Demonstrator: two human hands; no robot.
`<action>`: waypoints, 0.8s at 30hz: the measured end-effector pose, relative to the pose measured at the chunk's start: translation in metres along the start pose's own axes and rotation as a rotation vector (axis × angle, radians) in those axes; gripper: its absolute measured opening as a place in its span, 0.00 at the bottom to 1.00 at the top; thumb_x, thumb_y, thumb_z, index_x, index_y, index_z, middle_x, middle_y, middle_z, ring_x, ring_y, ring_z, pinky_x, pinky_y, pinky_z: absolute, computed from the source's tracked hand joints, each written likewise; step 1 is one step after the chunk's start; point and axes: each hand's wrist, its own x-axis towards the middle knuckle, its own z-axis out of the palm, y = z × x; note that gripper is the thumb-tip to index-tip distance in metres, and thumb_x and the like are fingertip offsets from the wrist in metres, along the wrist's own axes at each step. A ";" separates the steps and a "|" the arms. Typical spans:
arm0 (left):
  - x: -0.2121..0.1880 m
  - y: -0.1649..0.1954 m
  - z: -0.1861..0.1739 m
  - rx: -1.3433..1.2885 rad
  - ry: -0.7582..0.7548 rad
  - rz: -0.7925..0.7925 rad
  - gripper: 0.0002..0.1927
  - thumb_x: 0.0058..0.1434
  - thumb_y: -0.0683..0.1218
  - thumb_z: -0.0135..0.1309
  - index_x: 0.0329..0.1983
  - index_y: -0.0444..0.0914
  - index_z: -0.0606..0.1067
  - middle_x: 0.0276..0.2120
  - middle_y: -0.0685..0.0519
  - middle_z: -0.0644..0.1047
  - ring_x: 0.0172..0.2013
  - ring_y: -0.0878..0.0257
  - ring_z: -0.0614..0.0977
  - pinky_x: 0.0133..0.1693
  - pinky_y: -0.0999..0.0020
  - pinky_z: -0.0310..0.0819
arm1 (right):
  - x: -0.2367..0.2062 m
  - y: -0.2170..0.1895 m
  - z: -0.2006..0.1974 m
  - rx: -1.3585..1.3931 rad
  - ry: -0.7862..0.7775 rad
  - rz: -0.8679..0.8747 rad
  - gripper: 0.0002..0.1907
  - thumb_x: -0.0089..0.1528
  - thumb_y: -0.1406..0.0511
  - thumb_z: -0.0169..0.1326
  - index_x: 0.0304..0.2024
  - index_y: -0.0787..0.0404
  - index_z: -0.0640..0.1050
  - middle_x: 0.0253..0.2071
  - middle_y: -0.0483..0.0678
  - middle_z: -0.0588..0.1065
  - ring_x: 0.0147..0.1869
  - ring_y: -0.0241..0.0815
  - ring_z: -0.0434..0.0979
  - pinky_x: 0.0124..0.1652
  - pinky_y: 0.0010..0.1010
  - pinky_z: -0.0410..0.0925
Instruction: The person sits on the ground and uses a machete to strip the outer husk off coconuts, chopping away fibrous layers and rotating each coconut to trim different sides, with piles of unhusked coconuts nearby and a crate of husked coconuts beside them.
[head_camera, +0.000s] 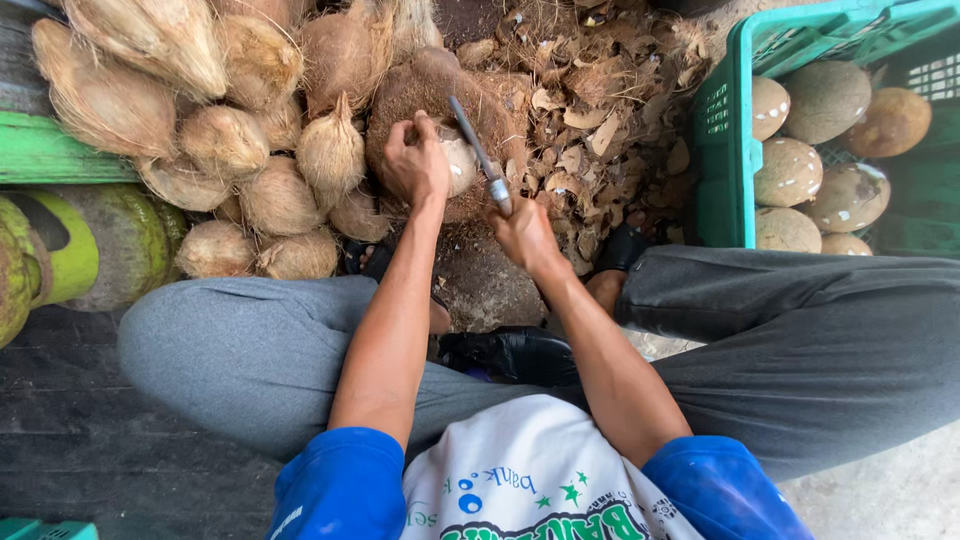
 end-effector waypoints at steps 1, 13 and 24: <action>0.000 0.002 -0.001 -0.032 0.012 0.017 0.18 0.65 0.61 0.51 0.34 0.43 0.80 0.28 0.56 0.83 0.27 0.61 0.80 0.33 0.60 0.72 | 0.003 0.002 -0.001 0.032 -0.088 0.125 0.11 0.66 0.61 0.47 0.36 0.56 0.80 0.20 0.39 0.75 0.21 0.36 0.72 0.22 0.36 0.68; -0.001 -0.004 -0.001 0.091 0.057 0.033 0.23 0.64 0.65 0.49 0.40 0.43 0.80 0.31 0.51 0.83 0.32 0.58 0.82 0.36 0.55 0.73 | -0.009 -0.008 0.004 0.194 0.103 -0.105 0.18 0.66 0.54 0.57 0.31 0.60 0.77 0.20 0.40 0.70 0.23 0.33 0.67 0.24 0.34 0.63; -0.005 -0.011 -0.001 0.065 0.059 0.260 0.21 0.65 0.65 0.48 0.41 0.46 0.78 0.29 0.57 0.81 0.28 0.64 0.81 0.30 0.62 0.74 | -0.015 -0.021 -0.022 0.250 -0.145 0.104 0.13 0.64 0.57 0.56 0.31 0.60 0.74 0.17 0.41 0.68 0.15 0.33 0.65 0.17 0.29 0.63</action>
